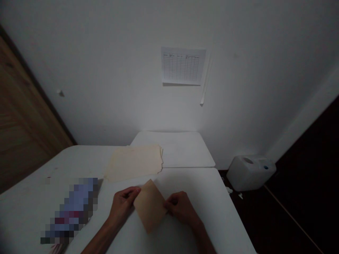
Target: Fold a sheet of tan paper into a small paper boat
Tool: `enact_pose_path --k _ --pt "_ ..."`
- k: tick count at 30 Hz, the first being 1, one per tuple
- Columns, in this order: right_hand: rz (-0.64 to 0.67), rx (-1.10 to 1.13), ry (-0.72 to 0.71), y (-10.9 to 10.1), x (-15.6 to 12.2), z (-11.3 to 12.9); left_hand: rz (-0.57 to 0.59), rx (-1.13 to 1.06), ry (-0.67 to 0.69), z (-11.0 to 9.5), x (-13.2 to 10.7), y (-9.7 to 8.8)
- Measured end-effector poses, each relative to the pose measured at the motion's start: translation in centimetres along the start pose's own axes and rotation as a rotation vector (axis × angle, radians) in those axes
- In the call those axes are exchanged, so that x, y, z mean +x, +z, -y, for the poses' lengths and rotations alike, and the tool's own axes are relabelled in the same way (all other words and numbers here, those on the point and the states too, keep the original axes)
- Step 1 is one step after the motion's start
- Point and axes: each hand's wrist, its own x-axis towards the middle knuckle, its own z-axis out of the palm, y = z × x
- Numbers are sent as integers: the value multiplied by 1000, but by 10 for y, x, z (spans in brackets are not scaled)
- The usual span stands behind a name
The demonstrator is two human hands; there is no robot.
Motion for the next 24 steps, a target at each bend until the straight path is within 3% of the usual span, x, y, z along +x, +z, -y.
enact_pose_path --k 2,4,7,11,18,21,24 --pt "-39 -74 -24 -1 0 2 65 64 23 2 2 -1" --pt "-162 -200 -66 -1 0 6 143 178 62 4 2 0" --pt "-311 -425 -220 5 0 12 208 439 163 7 -1 6" --pt "-245 -719 -444 18 2 17 192 791 368 10 -6 17" --pt "-224 -999 -421 27 0 20 198 1014 600 17 -6 26" --pt "-221 -1054 -412 28 0 18 293 997 689 21 -10 30" --pt "-220 -1088 -404 30 0 16 378 986 688 23 -16 32"
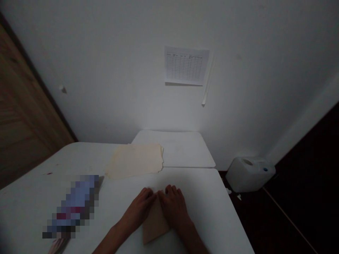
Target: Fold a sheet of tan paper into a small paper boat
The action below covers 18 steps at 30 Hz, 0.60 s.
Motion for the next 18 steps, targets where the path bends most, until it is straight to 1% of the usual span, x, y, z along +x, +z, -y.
enact_pose_path --k 2,5,13,18 --pt "-4 -15 20 0 -1 0 10 4 4 -3 -4 1" --pt "-24 -18 71 -1 -1 1 -11 15 -9 -6 -9 2" --pt "-37 -1 152 -4 -3 2 -130 78 -80 -4 -21 12" --pt "-42 -16 122 -4 0 0 -103 103 -101 -3 -22 14"
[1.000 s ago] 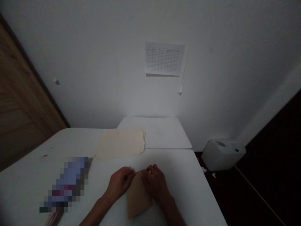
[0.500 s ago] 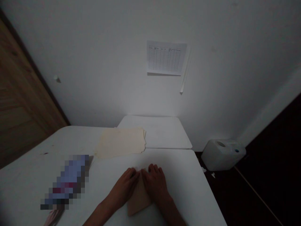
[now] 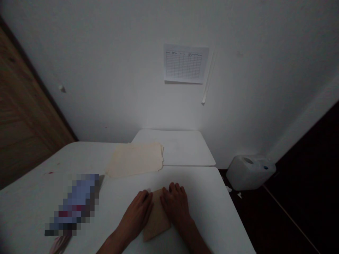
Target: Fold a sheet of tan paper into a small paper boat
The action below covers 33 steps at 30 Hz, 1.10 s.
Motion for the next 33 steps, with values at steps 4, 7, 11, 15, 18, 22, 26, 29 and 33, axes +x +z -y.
enact_pose_path --k 4,7,11,15,18,22,26,29,33 --pt "-1 5 -46 0 5 -2 -7 -25 6 4 10 -1" --pt "10 21 -68 2 6 -5 -25 -54 43 7 16 -5" --pt "14 45 -40 4 7 -8 -13 -60 47 8 17 -9" --pt "29 49 -33 2 8 -9 23 9 28 8 13 -9" --pt "43 51 -36 -1 9 -11 47 48 19 7 12 -9" --pt "89 71 -61 -5 10 -17 59 80 27 6 14 -12" --pt "142 134 -54 -7 10 -24 63 75 50 5 15 -16" --pt "204 154 -56 -10 11 -29 65 58 57 4 14 -20" --pt "326 173 -85 -20 16 -33 85 60 61 4 13 -25"
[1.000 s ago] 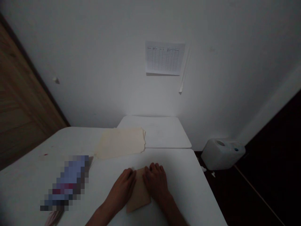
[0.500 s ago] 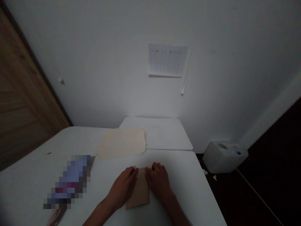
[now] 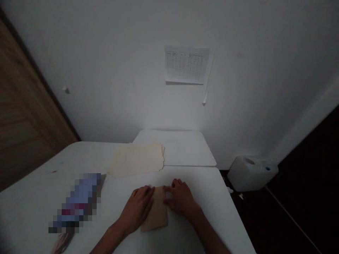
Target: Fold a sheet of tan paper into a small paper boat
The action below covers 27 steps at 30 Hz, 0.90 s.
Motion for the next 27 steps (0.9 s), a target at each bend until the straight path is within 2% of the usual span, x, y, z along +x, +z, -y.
enact_pose_path --k 6,16,22,27 --pt "76 18 -13 -10 -1 -1 24 10 4 -1 -1 -4" --pt "0 27 -100 -1 -16 3 36 2 3 -3 -2 -6" --pt "59 65 -121 -7 -21 -2 47 -11 5 -1 -3 -4" --pt "117 75 -80 -10 -23 -2 66 -22 14 -1 -6 -9"
